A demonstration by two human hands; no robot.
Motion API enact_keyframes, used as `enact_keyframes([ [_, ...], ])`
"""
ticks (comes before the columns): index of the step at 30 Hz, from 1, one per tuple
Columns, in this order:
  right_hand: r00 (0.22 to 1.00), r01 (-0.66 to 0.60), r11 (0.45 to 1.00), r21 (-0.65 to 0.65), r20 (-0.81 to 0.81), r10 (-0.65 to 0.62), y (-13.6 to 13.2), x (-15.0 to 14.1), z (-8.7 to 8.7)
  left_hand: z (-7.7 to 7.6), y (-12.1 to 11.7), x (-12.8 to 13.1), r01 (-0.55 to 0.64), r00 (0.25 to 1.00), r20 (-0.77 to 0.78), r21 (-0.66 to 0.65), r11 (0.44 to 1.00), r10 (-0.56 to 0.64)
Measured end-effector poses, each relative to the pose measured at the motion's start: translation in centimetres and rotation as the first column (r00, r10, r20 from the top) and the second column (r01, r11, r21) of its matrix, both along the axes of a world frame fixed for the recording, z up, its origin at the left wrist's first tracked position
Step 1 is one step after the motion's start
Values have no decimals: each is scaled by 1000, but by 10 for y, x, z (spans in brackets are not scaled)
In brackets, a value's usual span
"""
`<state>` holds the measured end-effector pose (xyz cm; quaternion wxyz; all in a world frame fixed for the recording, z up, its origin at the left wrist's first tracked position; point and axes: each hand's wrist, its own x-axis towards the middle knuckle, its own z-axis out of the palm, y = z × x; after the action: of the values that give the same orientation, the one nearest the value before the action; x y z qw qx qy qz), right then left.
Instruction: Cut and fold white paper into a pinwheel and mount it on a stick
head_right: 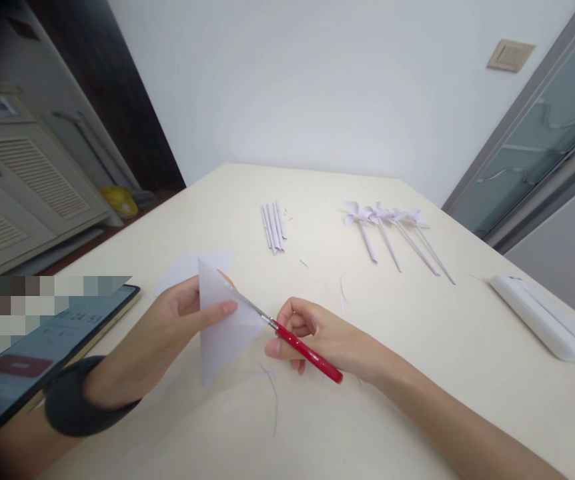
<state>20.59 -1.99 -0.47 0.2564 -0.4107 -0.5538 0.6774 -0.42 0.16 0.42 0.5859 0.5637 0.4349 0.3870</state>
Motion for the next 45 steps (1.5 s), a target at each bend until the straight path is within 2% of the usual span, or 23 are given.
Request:
enact_keyframes([
  [12, 992, -123, 992, 16, 35, 122, 0, 7, 3, 0, -2, 0, 20, 999, 47, -71, 997, -17],
  [18, 986, -150, 979, 140, 97, 137, -5, 8, 5, -4, -1, -1, 71, 994, 86, -97, 993, -63],
  [27, 989, -138, 978, 157, 79, 127, -4, 3, 3, -6, -2, -1, 136, 988, 88, -156, 978, -123],
  [36, 994, -105, 985, 137, 55, 98, -6, 0, 3, -7, -1, 0, 152, 982, 136, -172, 973, -129],
  [45, 994, -103, 985, 139, 56, 96, -7, 2, 1, -8, -1, -1, 105, 991, 97, -135, 985, -92],
])
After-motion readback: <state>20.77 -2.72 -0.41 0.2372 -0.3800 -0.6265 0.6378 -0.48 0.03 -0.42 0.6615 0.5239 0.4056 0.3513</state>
